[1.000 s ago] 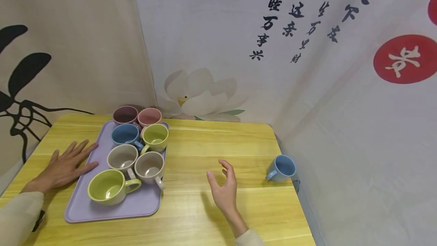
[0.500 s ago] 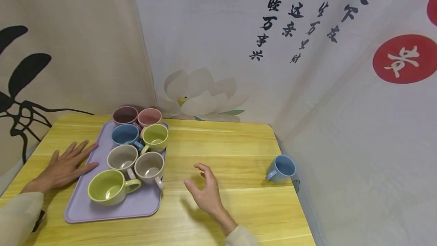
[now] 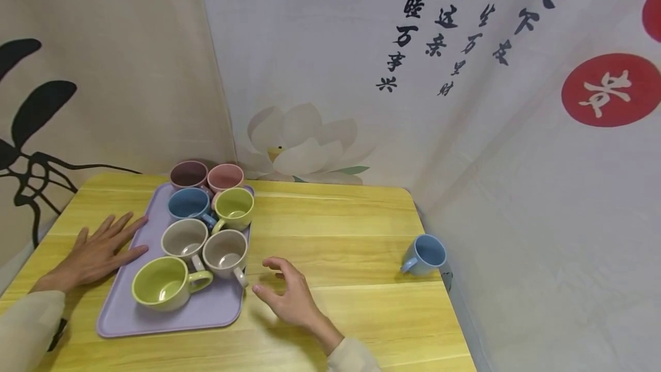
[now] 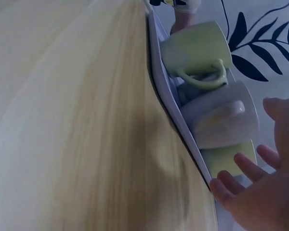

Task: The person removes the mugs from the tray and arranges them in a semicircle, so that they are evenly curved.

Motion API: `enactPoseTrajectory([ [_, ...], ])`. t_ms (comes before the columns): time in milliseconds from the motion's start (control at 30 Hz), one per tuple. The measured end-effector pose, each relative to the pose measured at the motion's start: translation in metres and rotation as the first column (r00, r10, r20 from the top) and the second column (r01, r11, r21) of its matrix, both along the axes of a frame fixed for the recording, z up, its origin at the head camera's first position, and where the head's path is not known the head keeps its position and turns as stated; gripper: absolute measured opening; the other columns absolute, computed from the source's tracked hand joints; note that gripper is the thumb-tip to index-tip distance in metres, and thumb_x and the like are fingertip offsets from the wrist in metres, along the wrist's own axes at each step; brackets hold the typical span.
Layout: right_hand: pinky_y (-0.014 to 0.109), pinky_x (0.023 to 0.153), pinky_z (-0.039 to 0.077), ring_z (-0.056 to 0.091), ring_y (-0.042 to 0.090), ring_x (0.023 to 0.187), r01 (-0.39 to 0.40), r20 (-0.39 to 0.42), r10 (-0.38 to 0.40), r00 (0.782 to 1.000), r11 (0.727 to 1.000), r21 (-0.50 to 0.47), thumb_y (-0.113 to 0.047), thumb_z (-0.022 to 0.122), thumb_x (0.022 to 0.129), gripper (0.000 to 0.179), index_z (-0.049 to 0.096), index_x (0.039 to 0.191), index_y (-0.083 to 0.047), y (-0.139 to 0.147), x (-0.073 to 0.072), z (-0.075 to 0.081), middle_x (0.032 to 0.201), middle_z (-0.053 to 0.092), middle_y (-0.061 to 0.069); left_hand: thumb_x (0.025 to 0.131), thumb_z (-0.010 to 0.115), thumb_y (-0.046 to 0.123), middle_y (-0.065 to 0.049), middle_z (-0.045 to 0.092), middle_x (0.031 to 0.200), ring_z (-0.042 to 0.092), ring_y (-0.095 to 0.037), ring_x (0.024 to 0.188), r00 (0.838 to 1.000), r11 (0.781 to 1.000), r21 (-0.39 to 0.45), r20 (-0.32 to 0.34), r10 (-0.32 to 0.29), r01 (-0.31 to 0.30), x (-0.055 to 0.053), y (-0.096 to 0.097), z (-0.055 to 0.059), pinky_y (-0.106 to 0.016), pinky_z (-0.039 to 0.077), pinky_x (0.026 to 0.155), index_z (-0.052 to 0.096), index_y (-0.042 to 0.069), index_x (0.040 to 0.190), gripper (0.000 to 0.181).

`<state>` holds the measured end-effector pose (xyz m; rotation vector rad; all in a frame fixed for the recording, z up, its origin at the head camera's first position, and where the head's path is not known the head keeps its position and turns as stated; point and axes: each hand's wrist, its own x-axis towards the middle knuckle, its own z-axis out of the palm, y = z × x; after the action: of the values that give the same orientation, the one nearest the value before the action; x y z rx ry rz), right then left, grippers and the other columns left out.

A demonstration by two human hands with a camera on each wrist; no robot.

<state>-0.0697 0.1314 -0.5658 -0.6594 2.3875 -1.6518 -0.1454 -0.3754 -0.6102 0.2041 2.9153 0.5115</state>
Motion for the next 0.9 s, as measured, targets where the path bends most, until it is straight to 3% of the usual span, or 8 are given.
enactPoseTrajectory([
  [167, 0.057, 0.124, 0.056, 0.064, 0.037, 0.149, -0.048, 0.0, 0.048, 0.999, 0.999, 0.014, -0.031, 0.076, 0.11, 0.056, 0.057, 0.157, -0.009, -0.01, 0.001, -0.004, 0.159, 0.065, 0.022, 0.112, 0.047, 0.074, -0.034, 0.006, 0.187, -0.003, -0.07, 0.168, 1.0, 1.0, -0.008, 0.007, 0.004, -0.004, -0.001, 0.001, 0.004, -0.097, -0.007, 0.122, 0.01, 0.025, 0.183, 0.094],
  [400, 0.057, 0.12, 0.059, 0.068, 0.043, 0.144, -0.079, -0.02, 0.078, 0.997, 0.997, -0.015, -0.021, 0.076, 0.109, 0.053, 0.059, 0.154, 0.002, -0.021, 0.001, -0.005, 0.155, 0.068, 0.024, 0.111, 0.047, 0.075, -0.035, 0.006, 0.186, -0.004, -0.071, 0.168, 1.0, 1.0, -0.002, 0.016, 0.008, -0.008, 0.0, 0.002, 0.003, -0.097, -0.009, 0.122, 0.01, 0.024, 0.183, 0.095],
  [533, 0.054, 0.118, 0.062, 0.073, 0.042, 0.137, -0.084, 0.012, 0.084, 0.996, 0.996, -0.033, -0.018, 0.076, 0.109, 0.047, 0.063, 0.151, 0.0, -0.025, 0.0, -0.003, 0.151, 0.07, 0.021, 0.111, 0.047, 0.075, -0.035, 0.006, 0.186, -0.004, -0.07, 0.168, 1.0, 1.0, 0.003, 0.014, 0.006, -0.006, 0.0, 0.001, 0.001, -0.097, -0.008, 0.122, 0.011, 0.025, 0.183, 0.095],
  [800, 0.027, 0.108, 0.065, 0.08, 0.031, 0.125, -0.08, 0.073, 0.084, 0.994, 0.995, -0.053, -0.017, 0.07, 0.114, 0.031, 0.071, 0.139, -0.001, -0.034, -0.002, -0.006, 0.137, 0.078, 0.022, 0.111, 0.048, 0.075, -0.034, 0.008, 0.186, -0.002, -0.07, 0.168, 1.0, 1.0, 0.007, 0.001, 0.002, -0.002, 0.001, 0.0, 0.001, -0.097, -0.006, 0.122, 0.012, 0.026, 0.183, 0.094],
  [900, 0.022, 0.106, 0.064, 0.081, 0.026, 0.122, -0.069, 0.111, 0.075, 0.991, 0.996, -0.053, -0.017, 0.068, 0.114, 0.029, 0.073, 0.135, 0.002, -0.037, -0.002, -0.007, 0.134, 0.079, 0.026, 0.111, 0.048, 0.076, -0.034, 0.007, 0.186, -0.003, -0.07, 0.168, 1.0, 1.0, 0.009, 0.008, 0.006, -0.006, 0.0, 0.001, 0.001, -0.097, -0.008, 0.122, 0.011, 0.026, 0.183, 0.095],
])
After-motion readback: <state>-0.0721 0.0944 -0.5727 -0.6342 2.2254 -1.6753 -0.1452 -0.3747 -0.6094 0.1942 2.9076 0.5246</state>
